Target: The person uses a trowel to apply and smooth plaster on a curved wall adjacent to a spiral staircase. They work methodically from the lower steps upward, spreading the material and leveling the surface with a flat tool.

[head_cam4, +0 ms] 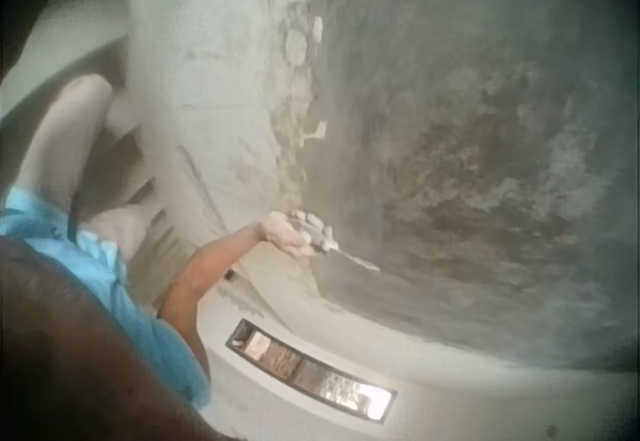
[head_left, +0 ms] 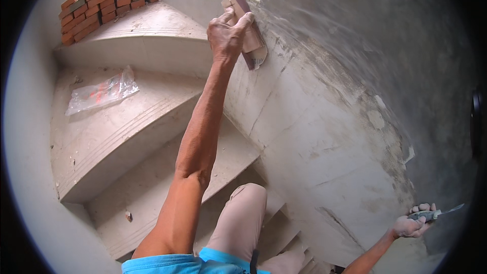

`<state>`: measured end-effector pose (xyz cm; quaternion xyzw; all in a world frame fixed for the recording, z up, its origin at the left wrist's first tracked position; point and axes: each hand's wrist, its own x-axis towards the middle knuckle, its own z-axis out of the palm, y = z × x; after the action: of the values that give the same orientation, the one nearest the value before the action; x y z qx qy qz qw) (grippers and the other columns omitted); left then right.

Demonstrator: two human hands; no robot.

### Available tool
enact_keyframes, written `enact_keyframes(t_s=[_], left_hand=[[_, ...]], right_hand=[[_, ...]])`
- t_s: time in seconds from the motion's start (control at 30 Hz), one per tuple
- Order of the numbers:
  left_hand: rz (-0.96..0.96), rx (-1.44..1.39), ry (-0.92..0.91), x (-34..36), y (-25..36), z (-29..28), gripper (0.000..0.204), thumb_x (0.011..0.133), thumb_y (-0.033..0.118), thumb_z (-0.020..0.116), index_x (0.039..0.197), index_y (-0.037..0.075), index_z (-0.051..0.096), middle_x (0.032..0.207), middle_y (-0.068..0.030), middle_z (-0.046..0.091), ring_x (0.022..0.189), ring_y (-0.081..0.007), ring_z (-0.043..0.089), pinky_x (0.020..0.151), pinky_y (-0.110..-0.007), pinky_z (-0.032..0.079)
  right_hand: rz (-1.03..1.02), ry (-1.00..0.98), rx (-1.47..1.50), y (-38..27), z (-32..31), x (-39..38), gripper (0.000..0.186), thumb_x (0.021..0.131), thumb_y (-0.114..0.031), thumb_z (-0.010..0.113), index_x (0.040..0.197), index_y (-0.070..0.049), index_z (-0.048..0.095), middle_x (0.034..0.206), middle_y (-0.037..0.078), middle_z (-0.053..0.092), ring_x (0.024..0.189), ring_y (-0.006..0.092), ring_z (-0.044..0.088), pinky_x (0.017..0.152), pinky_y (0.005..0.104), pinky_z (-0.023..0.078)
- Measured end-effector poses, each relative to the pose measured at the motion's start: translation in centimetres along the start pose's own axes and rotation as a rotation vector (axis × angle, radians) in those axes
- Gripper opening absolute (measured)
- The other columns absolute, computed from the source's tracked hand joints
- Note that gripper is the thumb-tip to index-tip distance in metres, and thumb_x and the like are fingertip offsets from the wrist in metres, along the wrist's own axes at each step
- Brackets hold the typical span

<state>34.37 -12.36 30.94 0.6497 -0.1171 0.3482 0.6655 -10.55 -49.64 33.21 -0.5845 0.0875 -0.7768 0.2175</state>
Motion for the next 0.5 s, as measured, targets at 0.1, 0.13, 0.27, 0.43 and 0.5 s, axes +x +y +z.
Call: enact_keyframes(t_s=[0.1,0.13,0.27,0.43,0.5], left_hand=[[-0.021,-0.034,0.018,-0.6,-2.6,0.5,0.067,0.080,0.039,0.078,0.126,-0.008,0.063,0.081,-0.0164,0.063,0.072,-0.0211,0.062,0.066,-0.035,0.052],[-0.036,-0.013,0.017,-1.8,-3.4,0.4,0.069,0.078,0.042,0.078,0.125,-0.007,0.065,0.082,-0.0203,0.062,0.073,-0.0265,0.063,0.069,-0.040,0.053],[-0.078,0.051,-0.023,-3.4,-2.4,-0.3,0.070,0.078,0.043,0.078,0.122,-0.010,0.065,0.089,-0.0257,0.066,0.077,-0.0272,0.066,0.069,-0.038,0.054],[-0.008,-0.058,0.105,3.7,-4.4,-0.3,0.065,0.078,0.039,0.078,0.121,-0.008,0.066,0.090,-0.0265,0.072,0.076,-0.0254,0.070,0.070,-0.036,0.056],[-0.063,-0.112,0.076,4.6,-4.4,-1.1,0.065,0.078,0.039,0.078,0.121,-0.008,0.066,0.090,-0.0250,0.073,0.080,-0.0240,0.071,0.069,-0.035,0.056]], right_hand=[[-0.013,0.006,-0.006,0.0,-0.1,0.1,0.061,0.084,-0.033,0.054,0.125,0.012,0.048,0.086,0.011,0.054,0.066,0.0152,0.045,0.057,0.0260,0.037],[-0.017,0.010,-0.010,-0.1,-0.2,0.1,0.060,0.084,-0.032,0.053,0.125,0.012,0.048,0.086,0.012,0.054,0.066,0.0152,0.045,0.057,0.0260,0.037],[-0.013,0.034,-0.027,-0.3,-0.2,0.4,0.059,0.085,-0.032,0.053,0.125,0.012,0.049,0.085,0.011,0.054,0.068,0.0154,0.046,0.057,0.0260,0.037],[-0.016,-0.021,0.009,0.6,-0.8,0.4,0.056,0.085,-0.028,0.050,0.125,0.012,0.050,0.088,0.011,0.055,0.071,0.0158,0.047,0.059,0.0260,0.038],[-0.001,-0.019,0.020,0.4,-0.4,-0.1,0.053,0.086,-0.022,0.044,0.126,0.012,0.050,0.091,0.011,0.057,0.070,0.0155,0.047,0.060,0.0261,0.039]])
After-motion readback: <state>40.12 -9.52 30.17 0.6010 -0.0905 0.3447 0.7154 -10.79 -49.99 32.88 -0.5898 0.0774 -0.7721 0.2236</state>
